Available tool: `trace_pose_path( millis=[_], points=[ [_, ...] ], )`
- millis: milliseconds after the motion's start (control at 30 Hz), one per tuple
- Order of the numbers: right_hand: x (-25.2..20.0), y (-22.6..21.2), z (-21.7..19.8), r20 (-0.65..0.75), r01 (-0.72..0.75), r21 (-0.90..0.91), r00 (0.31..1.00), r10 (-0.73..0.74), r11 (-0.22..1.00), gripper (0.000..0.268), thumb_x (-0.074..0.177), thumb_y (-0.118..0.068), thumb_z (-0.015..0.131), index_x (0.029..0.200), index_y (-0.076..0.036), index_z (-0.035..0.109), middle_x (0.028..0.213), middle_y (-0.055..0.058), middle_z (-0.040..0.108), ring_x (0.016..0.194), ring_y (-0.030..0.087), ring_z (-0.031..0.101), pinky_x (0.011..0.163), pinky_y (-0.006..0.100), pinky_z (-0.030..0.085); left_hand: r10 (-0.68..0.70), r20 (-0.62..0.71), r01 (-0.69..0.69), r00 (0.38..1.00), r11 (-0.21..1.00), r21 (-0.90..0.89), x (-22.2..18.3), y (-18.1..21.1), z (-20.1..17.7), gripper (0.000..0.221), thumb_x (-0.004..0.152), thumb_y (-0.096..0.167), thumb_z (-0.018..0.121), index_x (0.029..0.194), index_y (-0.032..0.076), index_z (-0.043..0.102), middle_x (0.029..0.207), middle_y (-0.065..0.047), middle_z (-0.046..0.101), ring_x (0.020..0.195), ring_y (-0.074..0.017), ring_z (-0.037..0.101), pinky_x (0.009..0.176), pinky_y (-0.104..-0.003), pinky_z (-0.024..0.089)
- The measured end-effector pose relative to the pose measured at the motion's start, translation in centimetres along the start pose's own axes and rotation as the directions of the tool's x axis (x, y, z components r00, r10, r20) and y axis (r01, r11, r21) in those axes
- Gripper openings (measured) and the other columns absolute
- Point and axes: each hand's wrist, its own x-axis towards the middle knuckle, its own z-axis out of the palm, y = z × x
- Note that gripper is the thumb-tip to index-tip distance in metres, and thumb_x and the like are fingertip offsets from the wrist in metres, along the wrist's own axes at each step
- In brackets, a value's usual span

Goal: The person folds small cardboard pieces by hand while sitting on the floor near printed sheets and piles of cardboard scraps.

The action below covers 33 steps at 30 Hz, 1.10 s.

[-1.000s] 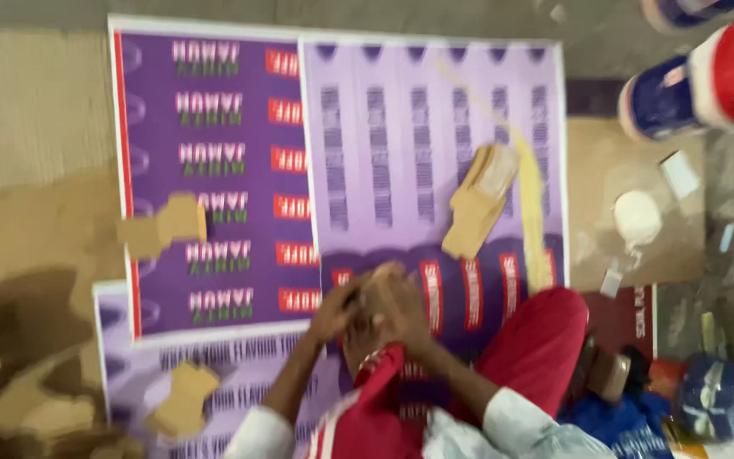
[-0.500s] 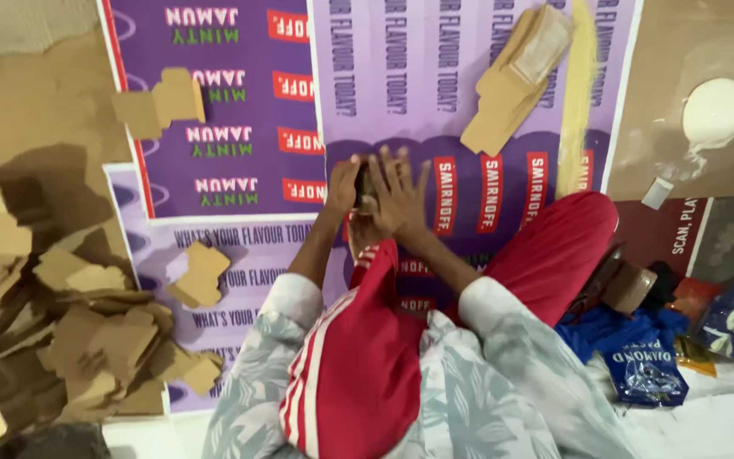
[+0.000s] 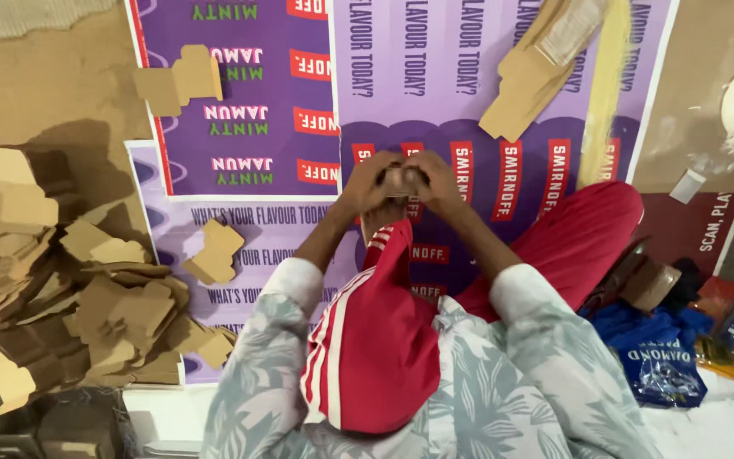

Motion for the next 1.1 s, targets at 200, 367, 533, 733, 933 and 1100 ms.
trace_pose_path(
  millis=[200,367,533,733,933,1100],
  points=[
    [-2.1,-1.4,0.8,-0.123,0.192,-0.104,0.971,-0.204,0.976,0.040,0.090,-0.008,0.078,0.129,-0.004,0.067,0.124,0.015,0.069,0.115,0.034,0.067,0.100,0.042,0.056,0.045,-0.149,-0.021,0.988,0.988,0.155,-3.3,0.5,1.9,0.051,0.106,0.047,0.050,0.137,0.009,0.059,0.134,-0.017,0.065,0.122,-0.0367,0.064,0.104,-0.045,0.053],
    [-2.8,-0.3,2.4,-0.202,0.080,-0.075,0.975,-0.094,0.994,0.035,0.095,-0.013,0.072,0.130,-0.011,0.068,0.131,0.011,0.071,0.126,0.029,0.068,0.109,0.039,0.057,-0.274,-0.228,0.242,0.934,0.957,-0.157,-3.2,0.6,3.0,0.051,0.107,0.050,0.046,0.128,0.011,0.070,0.117,-0.016,0.073,0.106,-0.0333,0.070,0.094,-0.043,0.059],
    [-2.6,0.1,2.9,-0.203,0.222,-0.486,0.912,-0.357,0.845,0.073,0.102,-0.052,0.044,0.154,-0.002,0.038,0.159,0.018,0.038,0.149,0.035,0.035,0.125,0.058,0.016,-0.374,0.108,0.357,0.921,0.702,-0.616,0.5,-3.4,-0.6,0.059,0.109,0.050,0.034,0.118,0.009,0.076,0.111,-0.011,0.079,0.103,-0.0252,0.074,0.096,-0.035,0.058],
    [-2.0,-2.5,3.3,0.141,0.256,-0.633,0.966,-0.216,0.731,0.075,0.105,-0.050,0.036,0.162,-0.001,0.029,0.171,0.014,0.025,0.159,0.029,0.022,0.127,0.060,0.009,-0.428,-0.001,0.365,0.904,0.770,-0.523,1.8,-5.8,0.7,0.065,0.109,0.049,0.032,0.115,0.002,0.075,0.113,-0.015,0.077,0.108,-0.0264,0.073,0.101,-0.038,0.057],
    [1.1,1.5,-1.7,-0.345,0.118,0.361,0.938,0.015,0.925,0.054,0.115,-0.041,0.036,0.157,-0.006,0.038,0.162,0.015,0.038,0.150,0.025,0.039,0.127,0.045,0.029,-0.319,-0.175,0.263,0.932,0.923,-0.282,2.9,-6.9,3.6,0.061,0.108,0.049,0.032,0.103,0.005,0.074,0.099,-0.011,0.076,0.093,-0.0227,0.073,0.085,-0.036,0.056],
    [-0.4,7.1,5.4,-0.175,-0.058,0.509,0.970,0.170,0.859,0.028,0.118,-0.031,0.054,0.115,-0.007,0.068,0.113,0.013,0.070,0.114,0.022,0.065,0.104,0.036,0.053,-0.395,-0.100,0.352,0.913,0.889,-0.292,1.5,-3.9,3.4,0.051,0.111,0.043,0.042,0.099,0.004,0.074,0.091,-0.016,0.074,0.088,-0.0269,0.070,0.082,-0.037,0.054]
  ],
)
